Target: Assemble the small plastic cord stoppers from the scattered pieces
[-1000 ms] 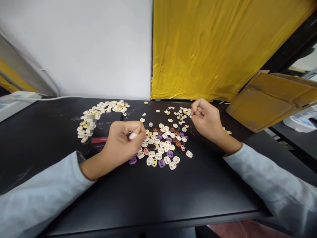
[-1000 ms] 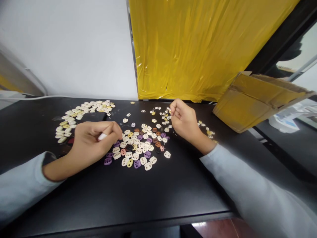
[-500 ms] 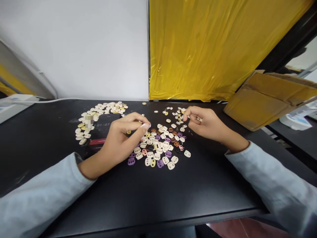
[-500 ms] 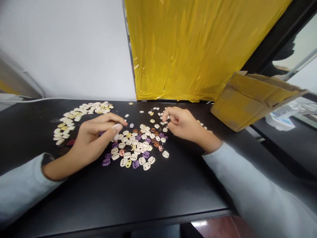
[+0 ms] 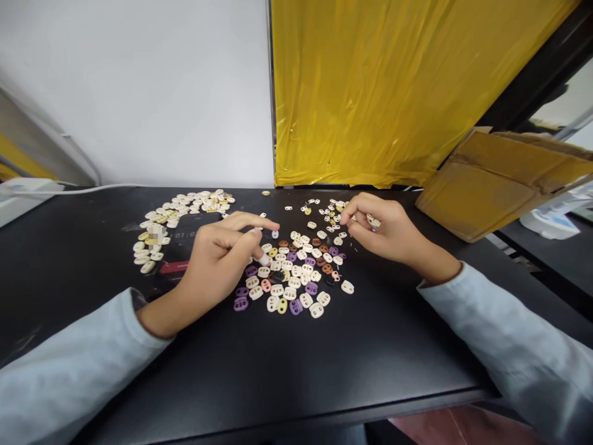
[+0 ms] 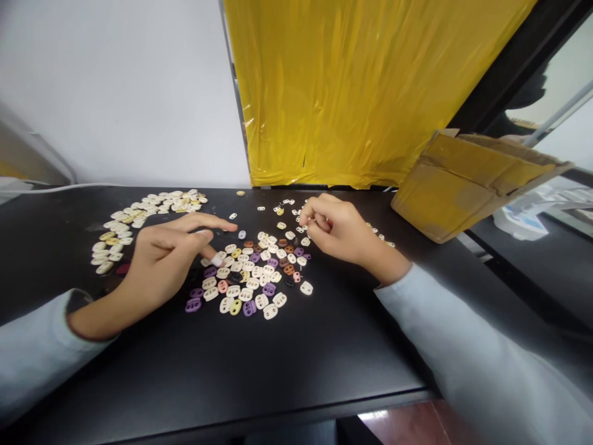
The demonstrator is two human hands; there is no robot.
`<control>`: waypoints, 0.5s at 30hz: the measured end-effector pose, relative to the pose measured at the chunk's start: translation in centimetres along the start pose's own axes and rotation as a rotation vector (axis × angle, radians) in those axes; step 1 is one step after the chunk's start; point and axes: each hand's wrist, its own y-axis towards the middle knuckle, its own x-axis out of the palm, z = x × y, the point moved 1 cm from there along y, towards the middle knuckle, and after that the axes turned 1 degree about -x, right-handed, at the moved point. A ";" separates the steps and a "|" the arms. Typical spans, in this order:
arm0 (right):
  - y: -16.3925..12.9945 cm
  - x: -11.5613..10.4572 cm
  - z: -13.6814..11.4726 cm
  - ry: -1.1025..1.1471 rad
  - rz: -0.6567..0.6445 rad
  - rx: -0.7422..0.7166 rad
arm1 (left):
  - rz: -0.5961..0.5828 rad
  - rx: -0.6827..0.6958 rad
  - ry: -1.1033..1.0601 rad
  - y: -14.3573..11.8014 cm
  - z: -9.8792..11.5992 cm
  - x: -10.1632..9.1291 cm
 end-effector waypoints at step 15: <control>-0.2 0.6 1.0 -0.082 -0.024 0.096 | -0.173 -0.040 -0.076 0.5 1.0 -0.5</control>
